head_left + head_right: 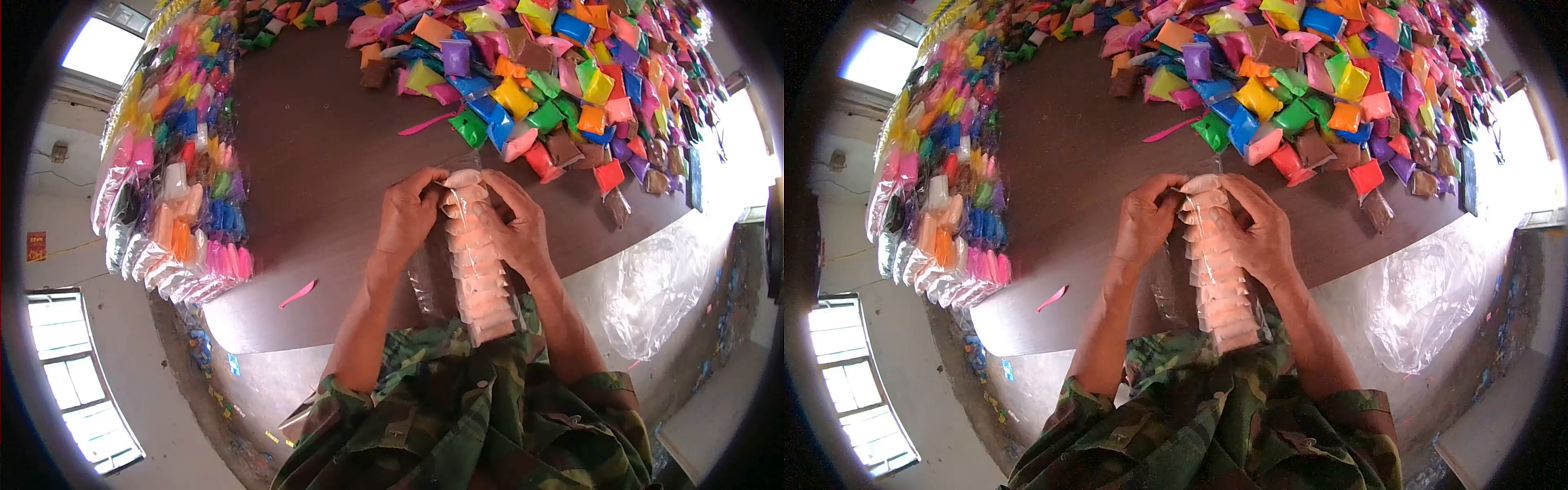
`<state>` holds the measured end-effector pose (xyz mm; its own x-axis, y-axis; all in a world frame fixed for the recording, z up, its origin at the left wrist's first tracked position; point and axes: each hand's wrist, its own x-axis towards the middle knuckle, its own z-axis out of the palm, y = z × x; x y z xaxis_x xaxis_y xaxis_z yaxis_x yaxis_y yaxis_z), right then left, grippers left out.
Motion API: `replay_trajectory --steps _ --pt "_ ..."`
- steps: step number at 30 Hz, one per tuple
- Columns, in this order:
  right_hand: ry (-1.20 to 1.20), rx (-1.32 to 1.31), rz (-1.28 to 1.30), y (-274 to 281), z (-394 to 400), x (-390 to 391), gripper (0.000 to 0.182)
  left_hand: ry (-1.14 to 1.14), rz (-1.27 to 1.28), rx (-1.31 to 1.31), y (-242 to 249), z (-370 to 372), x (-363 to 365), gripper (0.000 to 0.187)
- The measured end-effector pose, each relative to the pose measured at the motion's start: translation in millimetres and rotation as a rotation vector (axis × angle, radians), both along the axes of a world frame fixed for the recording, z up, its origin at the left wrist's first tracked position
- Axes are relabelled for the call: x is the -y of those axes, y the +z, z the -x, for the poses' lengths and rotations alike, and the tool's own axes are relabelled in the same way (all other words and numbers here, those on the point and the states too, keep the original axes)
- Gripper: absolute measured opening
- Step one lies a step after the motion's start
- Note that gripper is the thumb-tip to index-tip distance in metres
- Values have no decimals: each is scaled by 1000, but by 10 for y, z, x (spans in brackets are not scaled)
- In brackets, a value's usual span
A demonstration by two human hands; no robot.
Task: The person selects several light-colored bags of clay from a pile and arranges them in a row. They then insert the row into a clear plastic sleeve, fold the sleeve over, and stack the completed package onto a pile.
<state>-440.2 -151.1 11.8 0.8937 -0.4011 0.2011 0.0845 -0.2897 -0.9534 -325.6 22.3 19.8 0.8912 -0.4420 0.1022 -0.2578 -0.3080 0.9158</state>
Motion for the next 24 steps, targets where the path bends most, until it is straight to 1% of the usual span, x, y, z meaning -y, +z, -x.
replay_trajectory --steps 1,4,6,7,10,13,16,19,22,24 --pt "5 1 1 -10 7 4 50 12 19 120 -29 17 22 26" --pt "17 -18 17 -13 12 17 49 55 -113 412 -39 44 34 30" --pt "22 -67 44 30 26 18 48 82 -194 403 -1 81 23 31" --pt "13 -51 42 25 25 12 48 96 -234 399 24 98 16 31" --pt "-4 -27 50 5 -2 2 46 136 -146 340 32 106 -42 30" --pt "-3 -31 71 4 -6 8 44 211 -161 357 175 243 -308 29" --pt "-21 -14 88 -8 -13 -13 43 268 -283 246 453 610 -688 32" --pt "-52 -28 135 46 -25 -40 41 220 -441 114 366 1117 -1033 45" --pt "-74 -37 136 70 -23 -103 39 166 -407 -28 355 1591 -1033 45" --pt "-87 -23 123 -1 -17 -126 38 212 -355 0 208 1647 -1066 42"
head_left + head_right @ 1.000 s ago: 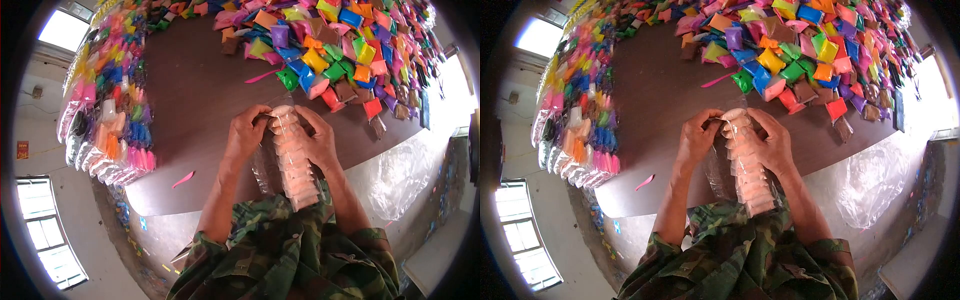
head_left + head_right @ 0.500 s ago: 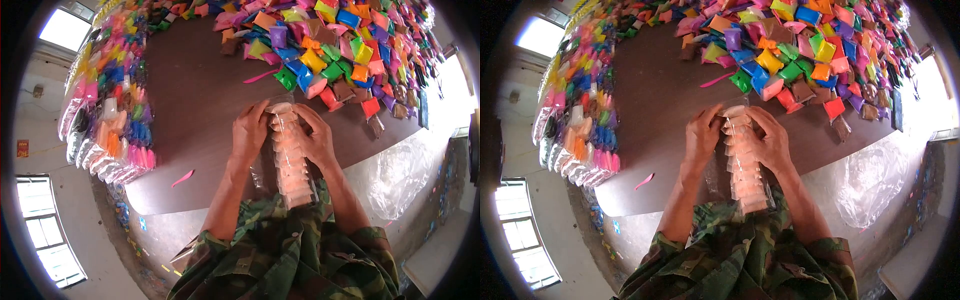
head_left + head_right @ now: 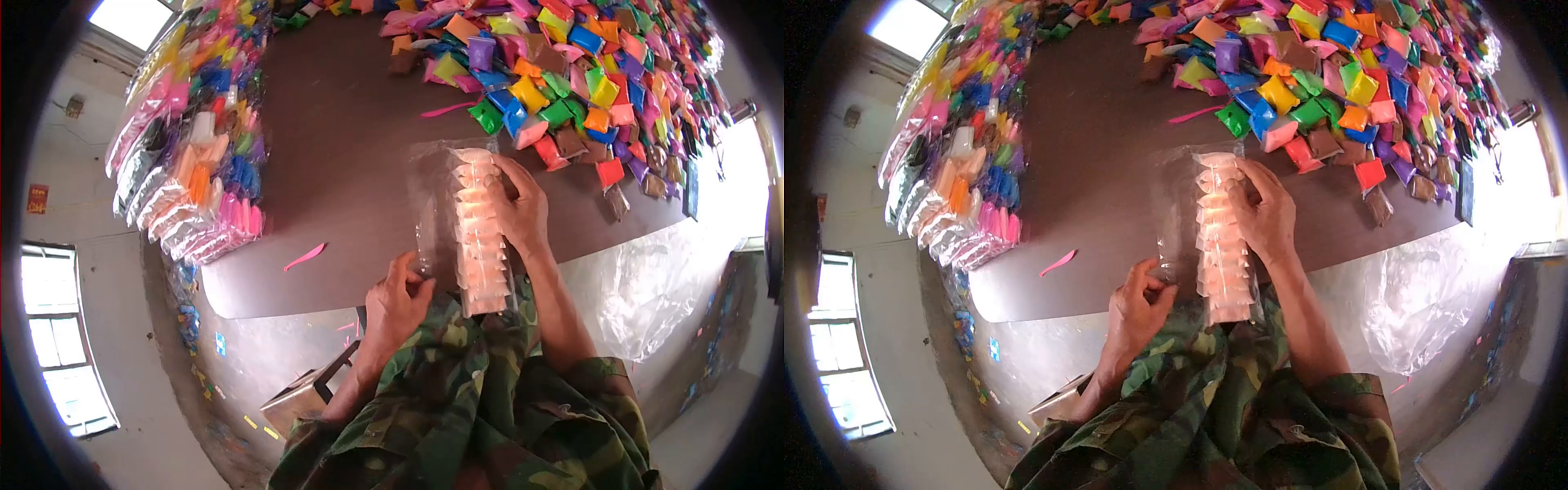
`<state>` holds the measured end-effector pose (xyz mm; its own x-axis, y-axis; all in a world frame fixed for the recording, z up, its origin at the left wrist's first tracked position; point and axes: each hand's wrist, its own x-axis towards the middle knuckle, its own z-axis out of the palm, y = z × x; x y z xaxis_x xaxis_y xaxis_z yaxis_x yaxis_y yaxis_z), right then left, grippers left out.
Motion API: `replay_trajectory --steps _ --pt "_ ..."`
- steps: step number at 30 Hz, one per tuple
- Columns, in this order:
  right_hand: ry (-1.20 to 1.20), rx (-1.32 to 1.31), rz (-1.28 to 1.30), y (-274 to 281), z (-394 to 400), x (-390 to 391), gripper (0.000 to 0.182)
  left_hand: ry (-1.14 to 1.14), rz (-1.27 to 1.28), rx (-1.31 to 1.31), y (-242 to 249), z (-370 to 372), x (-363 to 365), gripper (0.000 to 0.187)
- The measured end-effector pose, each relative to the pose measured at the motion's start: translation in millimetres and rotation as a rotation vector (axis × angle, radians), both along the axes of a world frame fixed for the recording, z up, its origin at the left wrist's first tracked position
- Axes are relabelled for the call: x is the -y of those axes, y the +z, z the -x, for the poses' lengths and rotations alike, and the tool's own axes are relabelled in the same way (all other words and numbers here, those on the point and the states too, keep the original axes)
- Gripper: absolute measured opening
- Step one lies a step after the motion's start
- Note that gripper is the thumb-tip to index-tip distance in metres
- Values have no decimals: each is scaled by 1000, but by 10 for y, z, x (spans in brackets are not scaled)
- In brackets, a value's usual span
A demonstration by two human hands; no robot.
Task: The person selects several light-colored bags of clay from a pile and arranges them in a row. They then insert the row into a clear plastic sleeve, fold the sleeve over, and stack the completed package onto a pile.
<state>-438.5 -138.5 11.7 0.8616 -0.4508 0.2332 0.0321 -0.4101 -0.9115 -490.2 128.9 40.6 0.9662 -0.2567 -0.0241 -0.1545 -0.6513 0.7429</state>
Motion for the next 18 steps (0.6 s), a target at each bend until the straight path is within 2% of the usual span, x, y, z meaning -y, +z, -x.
replay_trajectory --steps 3,6,9,10,11,13,14,17,18 --pt "-53 177 325 -155 13 2 38 41 -6 33 -22 -120 -130 38" --pt "-36 59 145 36 172 -175 41 63 -92 130 41 -528 -346 34" --pt "8 -111 104 179 350 -409 44 46 -141 246 35 -1136 -574 35" --pt "25 -34 99 146 400 -493 48 51 -146 239 77 -1329 -602 35" --pt "67 -67 123 162 461 -555 49 56 -152 231 108 -1481 -625 35" --pt "146 -132 171 248 576 -657 52 -1 -234 487 112 -1726 -666 36" --pt "164 -154 187 304 610 -679 49 -33 -275 615 111 -1794 -696 36" --pt "189 -77 244 405 636 -594 42 56 -203 648 318 -1674 -677 41" --pt "169 -78 230 509 618 -546 38 28 -170 564 334 -1591 -723 45"
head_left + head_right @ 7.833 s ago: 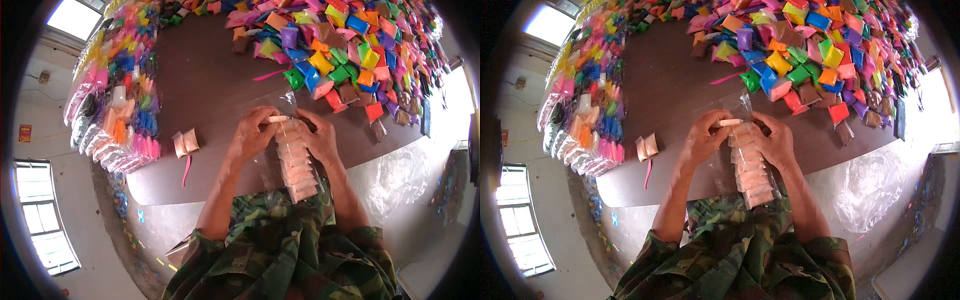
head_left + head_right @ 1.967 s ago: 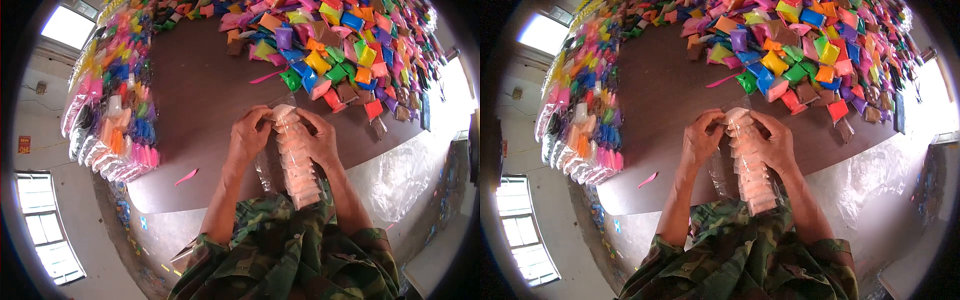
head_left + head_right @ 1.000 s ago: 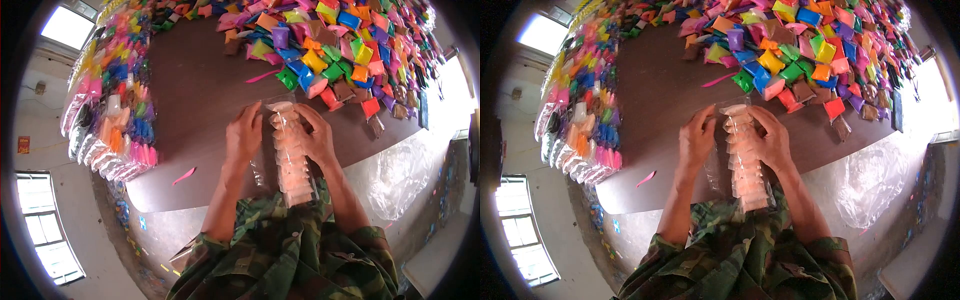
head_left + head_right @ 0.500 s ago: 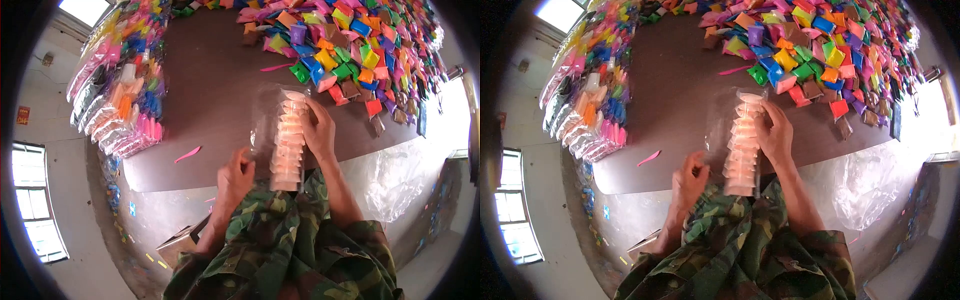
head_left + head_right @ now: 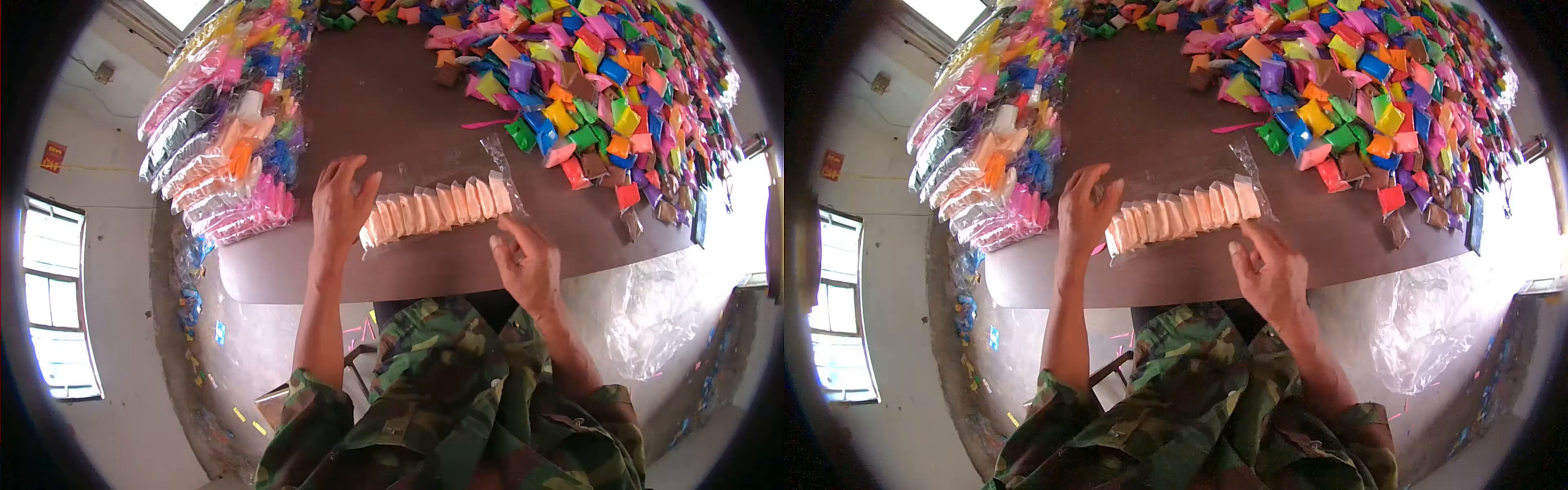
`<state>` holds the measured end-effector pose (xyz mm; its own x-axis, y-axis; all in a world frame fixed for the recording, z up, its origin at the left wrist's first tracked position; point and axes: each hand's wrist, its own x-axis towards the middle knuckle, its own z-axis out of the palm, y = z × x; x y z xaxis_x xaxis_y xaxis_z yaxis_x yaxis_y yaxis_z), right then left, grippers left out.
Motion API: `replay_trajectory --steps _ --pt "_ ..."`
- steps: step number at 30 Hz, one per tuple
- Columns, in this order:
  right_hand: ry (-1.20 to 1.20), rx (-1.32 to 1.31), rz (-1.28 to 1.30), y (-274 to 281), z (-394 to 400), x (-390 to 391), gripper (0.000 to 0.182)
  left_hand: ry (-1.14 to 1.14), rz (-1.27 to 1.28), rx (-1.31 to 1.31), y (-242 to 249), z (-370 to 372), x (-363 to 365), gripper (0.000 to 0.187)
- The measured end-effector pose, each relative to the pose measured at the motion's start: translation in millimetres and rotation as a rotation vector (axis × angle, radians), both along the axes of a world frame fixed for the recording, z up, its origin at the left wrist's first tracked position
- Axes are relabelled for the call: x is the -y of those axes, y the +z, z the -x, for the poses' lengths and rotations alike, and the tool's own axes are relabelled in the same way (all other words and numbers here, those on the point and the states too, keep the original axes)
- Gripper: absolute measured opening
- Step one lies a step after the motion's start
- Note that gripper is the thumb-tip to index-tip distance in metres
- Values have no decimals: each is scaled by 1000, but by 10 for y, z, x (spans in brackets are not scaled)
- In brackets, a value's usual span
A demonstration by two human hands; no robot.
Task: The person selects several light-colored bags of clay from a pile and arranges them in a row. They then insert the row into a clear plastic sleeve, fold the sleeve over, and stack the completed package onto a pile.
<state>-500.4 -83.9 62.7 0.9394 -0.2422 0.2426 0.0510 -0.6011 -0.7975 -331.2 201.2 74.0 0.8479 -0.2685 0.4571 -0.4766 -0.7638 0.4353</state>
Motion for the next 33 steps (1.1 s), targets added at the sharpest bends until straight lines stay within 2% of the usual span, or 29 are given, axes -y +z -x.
replay_trajectory --steps 2,3,5,6,9,12,15,18,22,27,33 --pt "-14 176 160 14 -102 148 39 -55 55 -171 12 209 -133 54" --pt "-17 265 241 16 -155 218 40 -71 0 -152 7 327 -137 59" --pt "35 240 286 37 -267 283 46 -98 -113 -117 -14 558 -84 70" --pt "66 247 335 65 -337 301 48 -81 -159 -144 -13 639 -41 84" --pt "177 224 438 133 -482 262 57 -73 -157 -164 -103 661 -44 90" --pt "276 226 504 128 -600 167 67 -98 -133 -306 -279 595 -124 99" --pt "350 237 556 129 -686 94 73 -121 -77 -280 -328 581 -142 101" --pt "416 204 581 164 -771 27 79 -91 -29 -145 -239 654 -67 96" --pt "515 169 575 209 -902 -87 87 -60 -64 -165 -298 662 -92 96" --pt "614 74 576 -43 -1077 -126 83 -159 -77 -273 -310 574 -181 101" --pt "621 74 597 15 -1058 -148 70 -174 -41 -105 -90 620 147 87"
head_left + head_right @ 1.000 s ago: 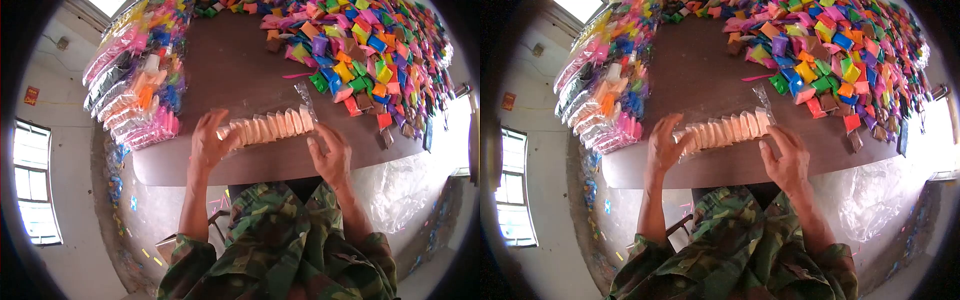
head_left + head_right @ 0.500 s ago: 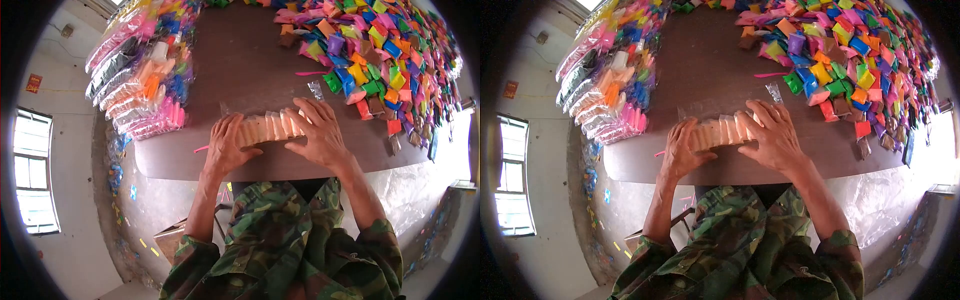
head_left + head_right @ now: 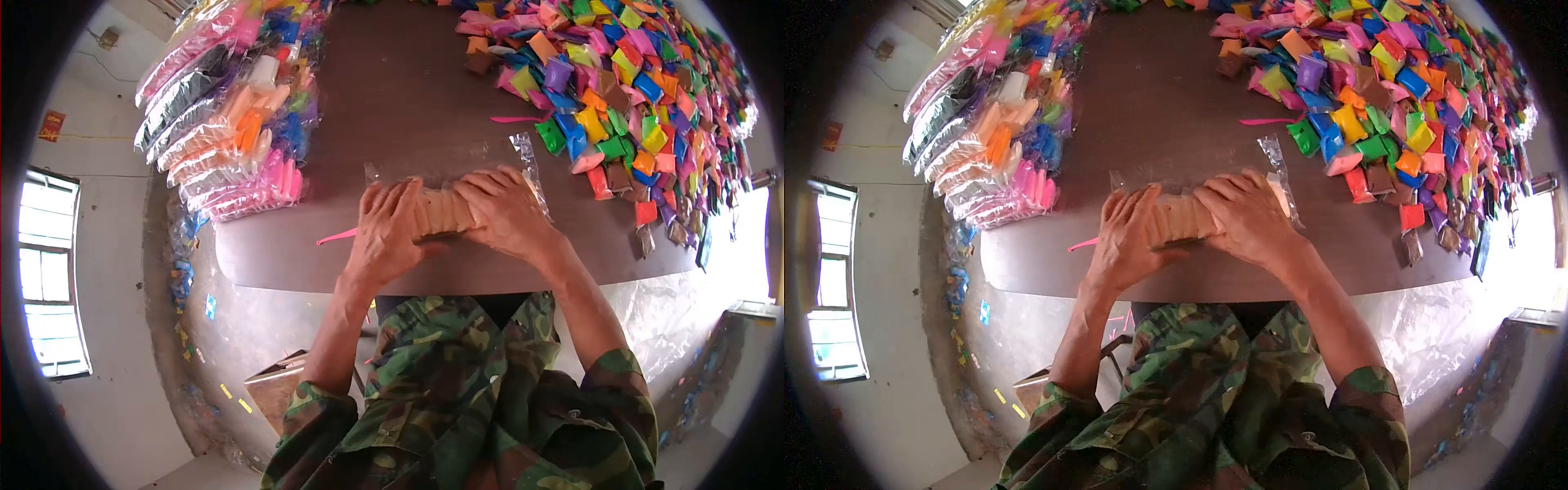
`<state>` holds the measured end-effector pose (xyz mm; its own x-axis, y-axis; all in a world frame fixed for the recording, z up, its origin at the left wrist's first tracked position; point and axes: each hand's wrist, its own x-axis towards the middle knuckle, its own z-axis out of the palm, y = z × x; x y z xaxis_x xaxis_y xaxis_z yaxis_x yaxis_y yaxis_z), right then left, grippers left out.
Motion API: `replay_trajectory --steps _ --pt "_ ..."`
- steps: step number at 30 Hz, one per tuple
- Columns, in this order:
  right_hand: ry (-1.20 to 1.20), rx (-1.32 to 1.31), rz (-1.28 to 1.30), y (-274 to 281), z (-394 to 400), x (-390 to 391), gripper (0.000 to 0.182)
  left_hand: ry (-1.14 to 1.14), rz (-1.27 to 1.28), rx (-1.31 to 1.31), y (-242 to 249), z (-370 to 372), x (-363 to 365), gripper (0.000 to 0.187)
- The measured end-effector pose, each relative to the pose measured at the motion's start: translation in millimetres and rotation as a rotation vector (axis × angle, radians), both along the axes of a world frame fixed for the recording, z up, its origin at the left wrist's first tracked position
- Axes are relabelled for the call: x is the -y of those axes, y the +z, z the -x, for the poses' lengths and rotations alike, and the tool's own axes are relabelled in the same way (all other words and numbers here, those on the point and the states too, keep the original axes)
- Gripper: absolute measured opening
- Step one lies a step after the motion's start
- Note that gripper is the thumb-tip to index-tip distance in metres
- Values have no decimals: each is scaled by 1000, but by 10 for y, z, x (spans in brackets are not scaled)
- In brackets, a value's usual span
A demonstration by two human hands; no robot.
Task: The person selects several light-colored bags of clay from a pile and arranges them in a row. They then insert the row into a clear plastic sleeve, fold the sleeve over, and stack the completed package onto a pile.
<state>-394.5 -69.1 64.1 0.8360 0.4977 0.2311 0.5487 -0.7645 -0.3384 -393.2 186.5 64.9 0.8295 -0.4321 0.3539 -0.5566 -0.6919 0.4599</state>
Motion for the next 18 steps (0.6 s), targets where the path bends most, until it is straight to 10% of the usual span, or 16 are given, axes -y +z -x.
replay_trajectory --steps 13,18 --pt "-3 -50 -36 -73 -10 12 65 -85 10 -12 -176 -26 148 86" --pt "-64 45 -23 54 119 69 94 -121 -37 -76 -218 -49 124 95"
